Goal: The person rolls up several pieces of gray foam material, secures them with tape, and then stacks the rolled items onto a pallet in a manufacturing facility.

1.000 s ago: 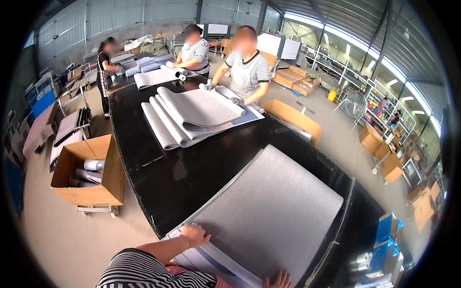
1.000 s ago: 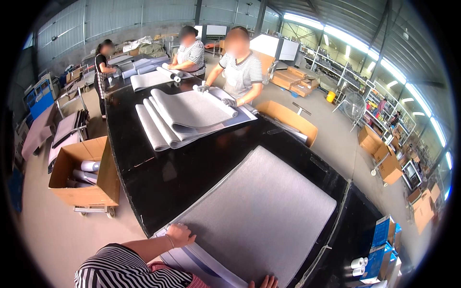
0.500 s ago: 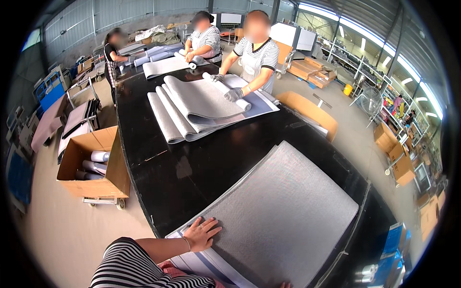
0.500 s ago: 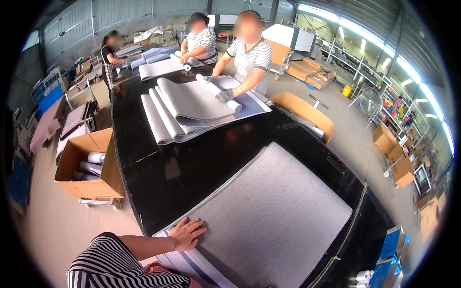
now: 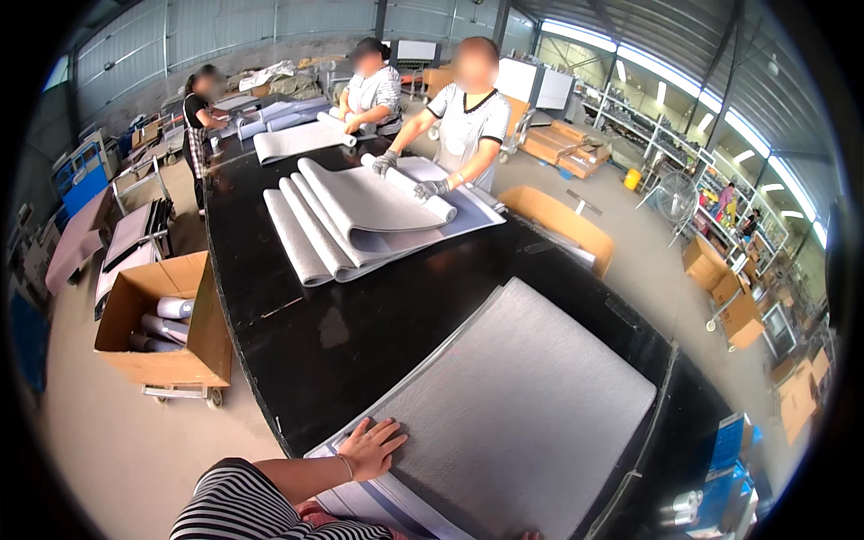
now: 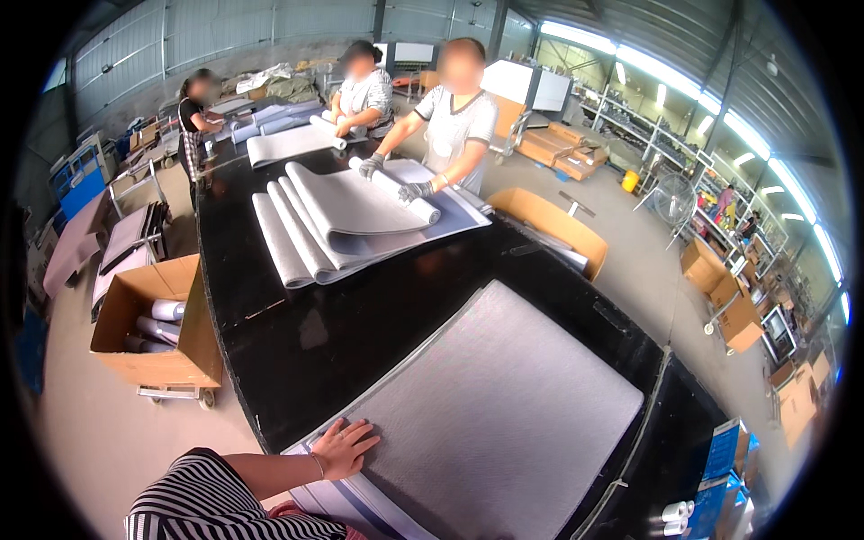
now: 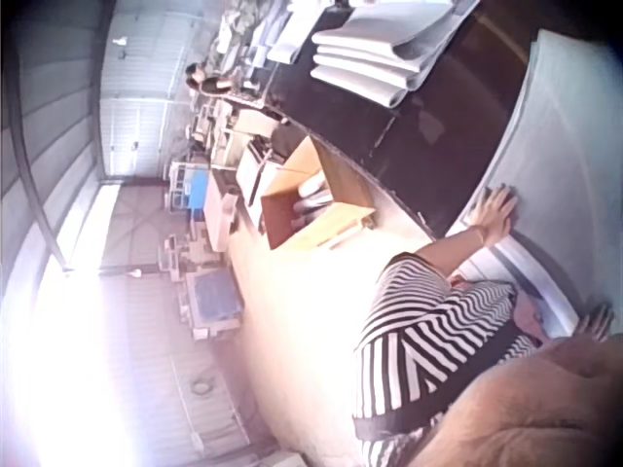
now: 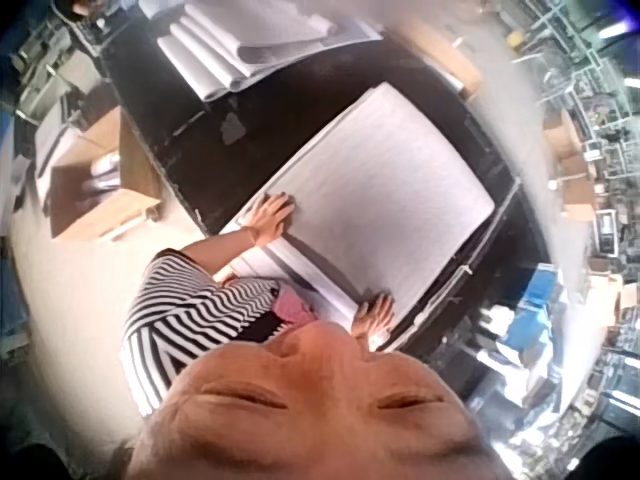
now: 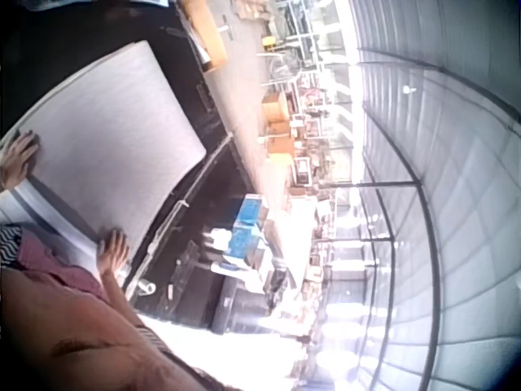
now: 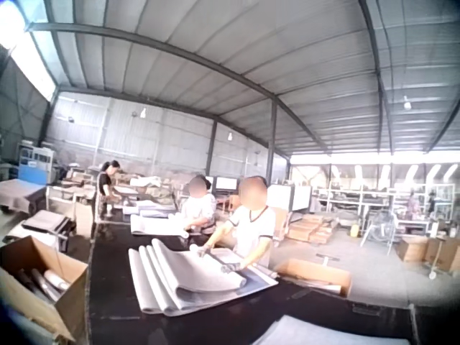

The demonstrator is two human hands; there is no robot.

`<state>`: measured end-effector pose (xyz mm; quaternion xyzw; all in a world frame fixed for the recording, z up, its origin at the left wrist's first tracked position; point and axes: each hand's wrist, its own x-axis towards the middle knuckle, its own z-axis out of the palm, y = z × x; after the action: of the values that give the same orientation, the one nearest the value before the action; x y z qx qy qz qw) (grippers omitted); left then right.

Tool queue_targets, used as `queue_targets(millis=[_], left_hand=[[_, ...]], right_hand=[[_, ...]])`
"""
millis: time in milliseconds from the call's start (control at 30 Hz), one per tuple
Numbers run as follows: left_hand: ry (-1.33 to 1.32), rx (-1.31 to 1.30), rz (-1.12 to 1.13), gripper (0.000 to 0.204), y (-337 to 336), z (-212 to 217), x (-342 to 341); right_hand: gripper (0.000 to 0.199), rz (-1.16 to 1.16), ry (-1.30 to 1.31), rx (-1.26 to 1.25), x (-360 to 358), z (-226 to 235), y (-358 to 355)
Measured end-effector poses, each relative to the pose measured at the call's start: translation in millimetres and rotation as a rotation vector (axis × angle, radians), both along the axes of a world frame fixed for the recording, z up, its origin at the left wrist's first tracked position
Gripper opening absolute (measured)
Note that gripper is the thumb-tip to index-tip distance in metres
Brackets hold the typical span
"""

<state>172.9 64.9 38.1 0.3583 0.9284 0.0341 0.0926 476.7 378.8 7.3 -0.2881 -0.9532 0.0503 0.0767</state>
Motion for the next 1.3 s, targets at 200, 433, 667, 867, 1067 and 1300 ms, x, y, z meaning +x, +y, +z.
queue_targets(millis=[200, 433, 667, 867, 1067, 1300], left_hand=[[0.116, 0.043, -0.041, 0.053, -1, -22, 4], [0.329, -0.024, -0.22, 0.056, 1, -17, 18], [0.138, -0.002, -0.225, 0.051, 0, -8, 24], [0.201, 0.065, -0.15, 0.017, 3, -37, 17], [0.277, 0.223, -0.187, 0.033, -18, -54, 34], [0.244, 0.429, -0.249, 0.055, -42, -35, 59]], right_hand=[[0.053, 0.005, 0.108, 0.014, 6, -11, 1], [0.047, 0.03, 0.35, 0.098, 14, -39, 8], [0.027, -0.083, 0.32, -0.052, 3, -25, -3], [0.012, -0.106, 0.48, -0.006, 10, -18, -13], [0.041, 0.057, 0.368, -0.069, 64, -12, -33], [0.045, 0.027, 0.311, -0.195, 50, 9, -27]])
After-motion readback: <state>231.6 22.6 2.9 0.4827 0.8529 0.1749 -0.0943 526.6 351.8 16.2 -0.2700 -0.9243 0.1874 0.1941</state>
